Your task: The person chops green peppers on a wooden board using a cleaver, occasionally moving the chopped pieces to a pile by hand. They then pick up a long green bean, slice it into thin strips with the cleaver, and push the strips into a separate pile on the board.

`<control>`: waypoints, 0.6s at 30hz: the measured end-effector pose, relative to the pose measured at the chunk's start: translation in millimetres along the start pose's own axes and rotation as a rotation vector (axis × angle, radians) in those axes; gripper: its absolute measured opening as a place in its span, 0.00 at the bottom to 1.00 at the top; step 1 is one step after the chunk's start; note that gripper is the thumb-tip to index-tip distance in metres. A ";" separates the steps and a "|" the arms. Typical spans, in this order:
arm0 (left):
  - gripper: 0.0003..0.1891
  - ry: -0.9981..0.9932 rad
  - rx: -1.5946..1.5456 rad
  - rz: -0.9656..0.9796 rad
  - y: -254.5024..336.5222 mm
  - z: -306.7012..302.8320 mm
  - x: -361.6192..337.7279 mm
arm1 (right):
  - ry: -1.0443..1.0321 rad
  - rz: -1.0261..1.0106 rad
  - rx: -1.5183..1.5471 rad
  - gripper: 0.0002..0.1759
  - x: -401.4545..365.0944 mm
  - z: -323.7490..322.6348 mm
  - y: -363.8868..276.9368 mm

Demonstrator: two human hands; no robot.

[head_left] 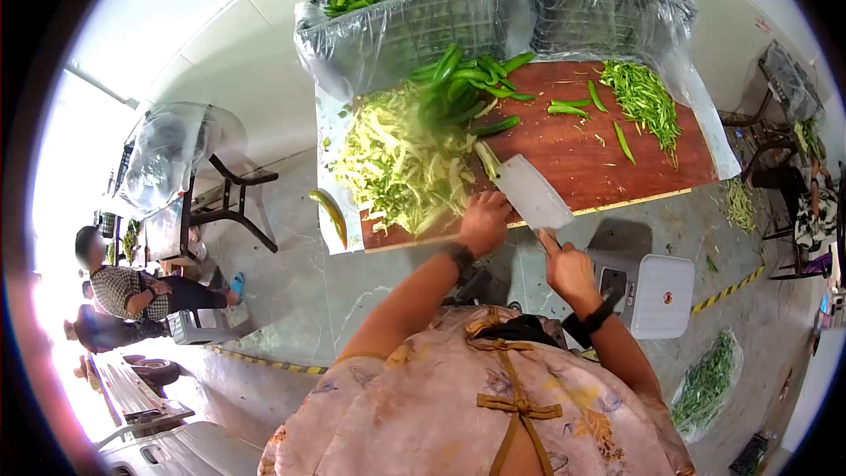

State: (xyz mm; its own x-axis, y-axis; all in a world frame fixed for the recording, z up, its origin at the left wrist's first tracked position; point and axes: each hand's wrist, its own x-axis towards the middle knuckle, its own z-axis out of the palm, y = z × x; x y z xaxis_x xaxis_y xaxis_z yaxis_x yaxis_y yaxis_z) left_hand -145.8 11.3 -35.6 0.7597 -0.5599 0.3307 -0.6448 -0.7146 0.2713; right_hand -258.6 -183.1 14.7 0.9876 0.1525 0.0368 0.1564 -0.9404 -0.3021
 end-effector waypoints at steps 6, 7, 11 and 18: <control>0.12 0.089 -0.137 -0.032 -4.1 0.2 -1.5 | 0.026 -0.027 0.047 0.27 25.0 1.3 -3.8; 0.12 0.077 -0.067 0.013 -3.8 -2.2 -0.1 | 0.000 -0.014 0.047 0.27 22.3 -0.2 -0.4; 0.11 0.113 -0.063 0.043 -7.7 1.2 -0.8 | -0.002 -0.037 0.034 0.27 5.1 -6.4 12.3; 0.10 0.027 -0.064 -0.024 -2.6 3.7 2.7 | 0.112 0.120 0.087 0.29 -40.5 -11.7 24.2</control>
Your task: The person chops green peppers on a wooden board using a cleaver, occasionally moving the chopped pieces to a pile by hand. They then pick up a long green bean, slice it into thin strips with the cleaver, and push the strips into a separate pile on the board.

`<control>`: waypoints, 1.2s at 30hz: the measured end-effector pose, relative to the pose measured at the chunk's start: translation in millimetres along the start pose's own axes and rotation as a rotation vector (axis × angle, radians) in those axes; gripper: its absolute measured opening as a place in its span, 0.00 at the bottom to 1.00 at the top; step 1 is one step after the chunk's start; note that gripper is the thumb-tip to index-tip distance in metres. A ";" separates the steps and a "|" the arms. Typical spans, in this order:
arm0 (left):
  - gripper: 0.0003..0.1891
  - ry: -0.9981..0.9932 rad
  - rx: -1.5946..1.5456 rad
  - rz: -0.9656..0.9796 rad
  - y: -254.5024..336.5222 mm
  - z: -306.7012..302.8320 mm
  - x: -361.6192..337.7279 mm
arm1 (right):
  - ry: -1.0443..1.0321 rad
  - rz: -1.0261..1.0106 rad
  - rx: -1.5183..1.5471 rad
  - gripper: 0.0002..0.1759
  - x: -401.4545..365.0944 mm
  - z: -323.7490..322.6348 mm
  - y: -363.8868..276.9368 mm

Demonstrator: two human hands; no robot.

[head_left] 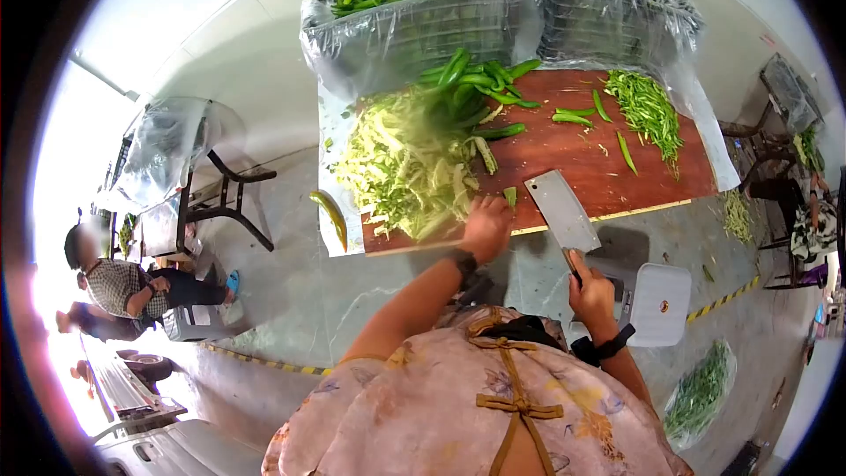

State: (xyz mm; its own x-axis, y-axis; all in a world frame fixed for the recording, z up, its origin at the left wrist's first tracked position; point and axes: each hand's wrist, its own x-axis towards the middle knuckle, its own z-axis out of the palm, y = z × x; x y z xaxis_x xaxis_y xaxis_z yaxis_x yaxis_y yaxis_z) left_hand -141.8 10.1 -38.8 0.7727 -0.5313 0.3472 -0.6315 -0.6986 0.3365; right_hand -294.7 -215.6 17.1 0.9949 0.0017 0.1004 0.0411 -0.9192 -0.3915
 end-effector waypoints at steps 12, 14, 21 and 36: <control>0.05 0.015 0.105 -0.034 0.2 -0.5 26.8 | 0.041 0.004 0.048 0.30 -47.7 -1.3 1.5; 0.06 0.114 0.050 -0.038 2.2 -11.1 37.7 | 0.053 -0.010 0.067 0.30 -50.1 -2.7 1.7; 0.12 0.061 0.063 0.116 -2.1 -24.6 43.7 | 0.053 0.008 0.042 0.29 -57.1 -6.5 -2.8; 0.05 0.100 0.109 -0.085 11.7 3.3 11.7 | -0.042 0.035 -0.037 0.28 -35.8 2.2 -8.3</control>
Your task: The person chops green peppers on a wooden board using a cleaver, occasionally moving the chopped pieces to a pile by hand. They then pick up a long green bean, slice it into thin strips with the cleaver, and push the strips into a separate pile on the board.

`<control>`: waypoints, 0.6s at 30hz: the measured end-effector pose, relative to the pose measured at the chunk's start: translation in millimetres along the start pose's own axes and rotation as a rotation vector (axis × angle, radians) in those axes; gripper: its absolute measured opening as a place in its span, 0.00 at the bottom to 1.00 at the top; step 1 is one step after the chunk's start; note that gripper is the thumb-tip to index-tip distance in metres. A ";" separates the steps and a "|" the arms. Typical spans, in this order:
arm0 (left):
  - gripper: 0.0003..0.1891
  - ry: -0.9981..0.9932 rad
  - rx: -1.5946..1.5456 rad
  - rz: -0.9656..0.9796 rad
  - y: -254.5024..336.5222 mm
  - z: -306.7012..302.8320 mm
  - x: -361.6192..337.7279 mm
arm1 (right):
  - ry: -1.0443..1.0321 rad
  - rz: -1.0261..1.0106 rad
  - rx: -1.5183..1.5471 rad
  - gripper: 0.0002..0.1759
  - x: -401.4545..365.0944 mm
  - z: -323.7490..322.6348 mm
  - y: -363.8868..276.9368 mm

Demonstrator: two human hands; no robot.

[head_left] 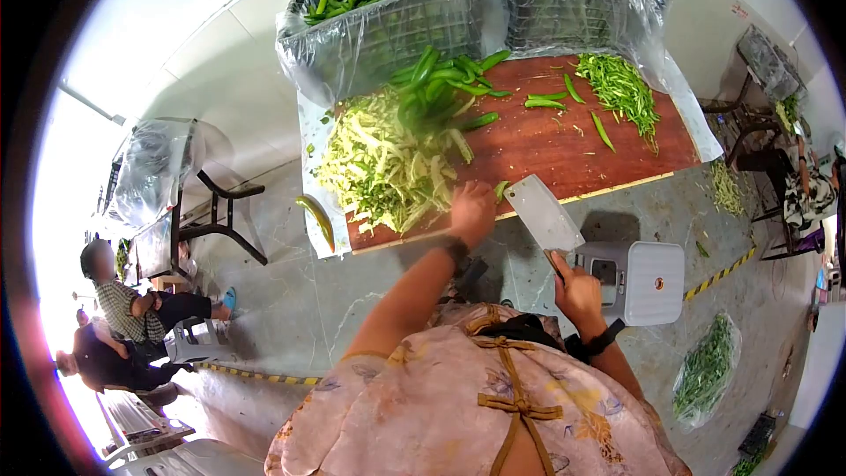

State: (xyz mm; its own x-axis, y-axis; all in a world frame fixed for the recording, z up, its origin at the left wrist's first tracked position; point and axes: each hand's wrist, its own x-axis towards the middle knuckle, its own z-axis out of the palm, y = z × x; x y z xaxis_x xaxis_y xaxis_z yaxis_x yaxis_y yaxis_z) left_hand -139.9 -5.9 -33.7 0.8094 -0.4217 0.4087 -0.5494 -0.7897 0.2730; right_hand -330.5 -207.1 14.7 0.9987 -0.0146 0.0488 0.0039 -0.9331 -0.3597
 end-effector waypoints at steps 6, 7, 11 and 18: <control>0.05 -0.084 0.012 0.006 -7.0 16.3 -8.4 | -0.004 -0.001 0.010 0.28 13.0 -17.2 -12.2; 0.05 -0.158 0.053 0.002 -10.7 23.8 -10.9 | -0.007 0.007 0.026 0.28 11.2 -20.6 -14.1; 0.06 -0.092 -0.047 0.045 -4.3 12.1 -14.7 | 0.035 -0.028 0.027 0.26 -5.4 -21.4 -11.1; 0.08 0.096 -0.068 0.095 6.8 -6.5 -7.5 | 0.021 -0.044 -0.050 0.25 -1.0 -19.5 -9.9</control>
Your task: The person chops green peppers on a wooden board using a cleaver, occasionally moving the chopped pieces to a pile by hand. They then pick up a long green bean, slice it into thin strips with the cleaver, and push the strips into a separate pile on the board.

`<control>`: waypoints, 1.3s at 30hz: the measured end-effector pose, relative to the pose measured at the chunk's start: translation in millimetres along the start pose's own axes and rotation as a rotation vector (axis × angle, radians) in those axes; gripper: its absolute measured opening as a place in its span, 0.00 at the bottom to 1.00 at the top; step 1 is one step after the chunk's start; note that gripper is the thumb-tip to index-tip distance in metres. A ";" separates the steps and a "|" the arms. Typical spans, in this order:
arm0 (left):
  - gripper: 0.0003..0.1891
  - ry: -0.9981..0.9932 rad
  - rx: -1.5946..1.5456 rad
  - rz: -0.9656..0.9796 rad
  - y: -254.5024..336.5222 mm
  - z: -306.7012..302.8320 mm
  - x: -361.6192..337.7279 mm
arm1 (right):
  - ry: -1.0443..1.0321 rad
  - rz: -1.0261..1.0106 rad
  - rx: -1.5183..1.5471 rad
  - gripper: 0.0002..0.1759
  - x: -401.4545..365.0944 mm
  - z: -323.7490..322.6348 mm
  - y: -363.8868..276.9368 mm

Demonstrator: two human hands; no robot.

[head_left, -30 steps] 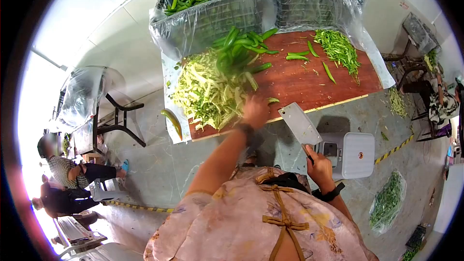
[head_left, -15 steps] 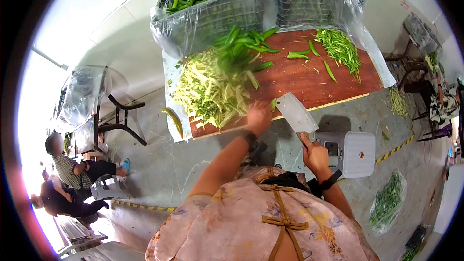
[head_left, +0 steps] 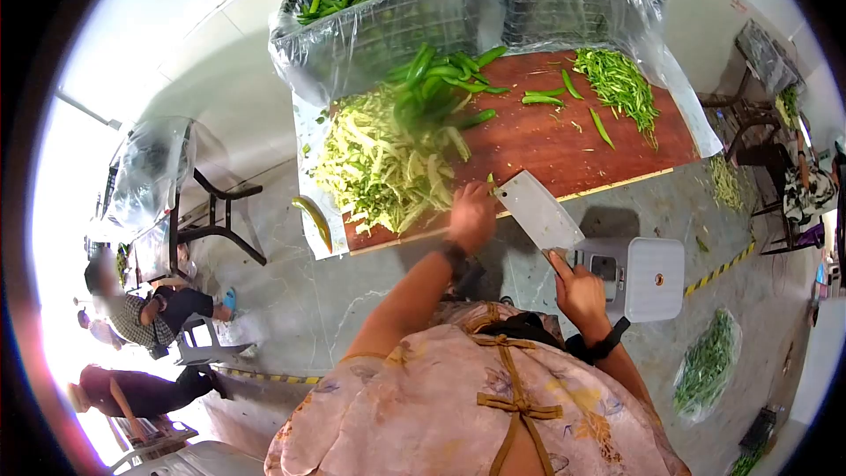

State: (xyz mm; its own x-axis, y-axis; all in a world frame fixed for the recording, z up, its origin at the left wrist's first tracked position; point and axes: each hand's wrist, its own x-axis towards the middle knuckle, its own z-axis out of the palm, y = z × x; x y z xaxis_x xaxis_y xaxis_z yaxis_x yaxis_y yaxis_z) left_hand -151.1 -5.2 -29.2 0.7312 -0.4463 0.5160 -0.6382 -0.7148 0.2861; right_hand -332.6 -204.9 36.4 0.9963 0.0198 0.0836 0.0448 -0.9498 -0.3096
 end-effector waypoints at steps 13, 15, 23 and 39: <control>0.22 -0.104 0.076 -0.005 -15.7 2.1 19.0 | 0.015 -0.039 -0.041 0.25 -8.4 17.2 10.4; 0.23 -0.128 0.045 -0.020 -19.3 4.0 16.8 | 0.008 -0.030 -0.035 0.25 -6.4 15.3 8.1; 0.12 -0.101 -0.002 -0.033 -24.1 7.3 15.0 | 0.016 -0.069 -0.006 0.25 14.8 14.1 1.9; 0.22 -0.180 -0.050 -0.156 -25.4 9.9 22.5 | -0.044 -0.018 0.043 0.25 16.5 9.4 1.6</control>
State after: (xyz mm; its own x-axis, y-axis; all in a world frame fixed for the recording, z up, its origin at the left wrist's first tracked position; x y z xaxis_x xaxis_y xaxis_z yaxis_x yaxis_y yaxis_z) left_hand -116.0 -2.4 -32.9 0.8504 -0.4242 0.3111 -0.5216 -0.7572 0.3933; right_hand -315.4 -203.1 28.4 0.9975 0.0511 0.0480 0.0647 -0.9349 -0.3491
